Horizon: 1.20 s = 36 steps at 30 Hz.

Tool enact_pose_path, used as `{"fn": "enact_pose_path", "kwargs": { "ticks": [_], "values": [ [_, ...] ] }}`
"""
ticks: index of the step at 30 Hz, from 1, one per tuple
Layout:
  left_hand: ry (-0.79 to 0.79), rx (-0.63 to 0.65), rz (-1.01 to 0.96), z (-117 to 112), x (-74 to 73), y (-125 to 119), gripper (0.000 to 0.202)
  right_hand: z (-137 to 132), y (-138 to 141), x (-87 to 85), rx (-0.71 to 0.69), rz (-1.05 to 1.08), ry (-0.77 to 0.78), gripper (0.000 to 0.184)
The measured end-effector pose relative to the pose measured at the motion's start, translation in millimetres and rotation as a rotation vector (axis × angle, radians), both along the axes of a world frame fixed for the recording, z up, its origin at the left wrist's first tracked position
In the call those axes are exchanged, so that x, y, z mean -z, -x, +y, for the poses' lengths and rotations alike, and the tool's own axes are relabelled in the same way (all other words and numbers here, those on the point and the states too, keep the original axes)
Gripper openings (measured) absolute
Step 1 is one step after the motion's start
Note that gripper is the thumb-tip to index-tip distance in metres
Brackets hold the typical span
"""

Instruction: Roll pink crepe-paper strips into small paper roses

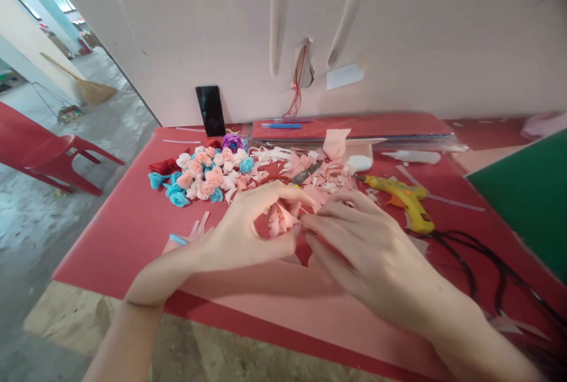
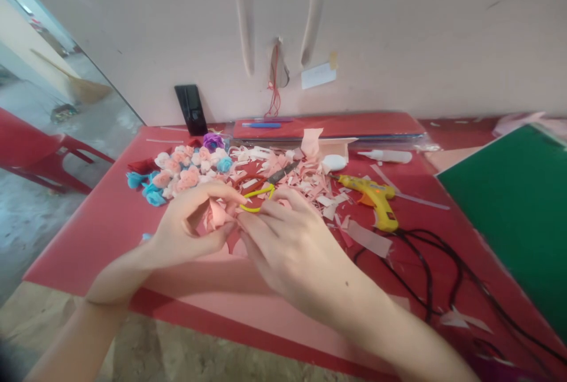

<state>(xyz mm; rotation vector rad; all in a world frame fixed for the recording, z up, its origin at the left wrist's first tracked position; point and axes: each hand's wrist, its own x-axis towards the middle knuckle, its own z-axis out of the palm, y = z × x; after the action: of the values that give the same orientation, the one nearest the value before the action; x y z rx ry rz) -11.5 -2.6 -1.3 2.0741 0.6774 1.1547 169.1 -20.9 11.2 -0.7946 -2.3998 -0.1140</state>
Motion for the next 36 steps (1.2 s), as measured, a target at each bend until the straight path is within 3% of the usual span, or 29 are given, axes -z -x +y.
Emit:
{"fn": "enact_pose_path", "kwargs": {
  "ticks": [6,9,11,15,18,21,24,27,33,36],
  "values": [
    [-0.011,-0.047,0.101,0,-3.7,-3,0.038,1,3,5.2,0.069,-0.099,-0.161,0.028],
    [-0.045,-0.071,0.106,1,-5.0,-3,0.026,5,3,6.1,0.059,-0.072,-0.124,0.027],
    [-0.056,-0.077,0.09,2,-6.2,-2,0.022,7,1,5.4,0.014,-0.015,-0.007,0.026],
    [-0.011,0.001,0.016,2,-7.2,1,0.034,10,-3,1.5,-0.073,0.171,0.309,0.034],
    [0.043,0.07,-0.09,2,-4.1,1,0.033,12,-5,-1.8,-0.154,0.272,0.62,0.035],
    [0.049,0.04,-0.206,2,1.2,-3,0.03,15,-5,-3.8,-0.311,0.365,0.942,0.035],
    [0.047,0.008,-0.308,2,5.4,-6,0.029,18,-1,-3.3,-0.439,0.463,1.041,0.036],
    [0.096,-0.019,-0.343,2,6.1,-7,0.03,18,4,0.4,-0.39,0.464,0.872,0.034],
    [0.055,-0.161,-0.327,2,5.6,-7,0.034,14,10,11.8,-0.146,0.335,0.171,0.029],
    [0.017,-0.205,-0.327,2,6.8,-9,0.032,13,14,15.3,-0.091,0.309,-0.064,0.022]
  ]
}}
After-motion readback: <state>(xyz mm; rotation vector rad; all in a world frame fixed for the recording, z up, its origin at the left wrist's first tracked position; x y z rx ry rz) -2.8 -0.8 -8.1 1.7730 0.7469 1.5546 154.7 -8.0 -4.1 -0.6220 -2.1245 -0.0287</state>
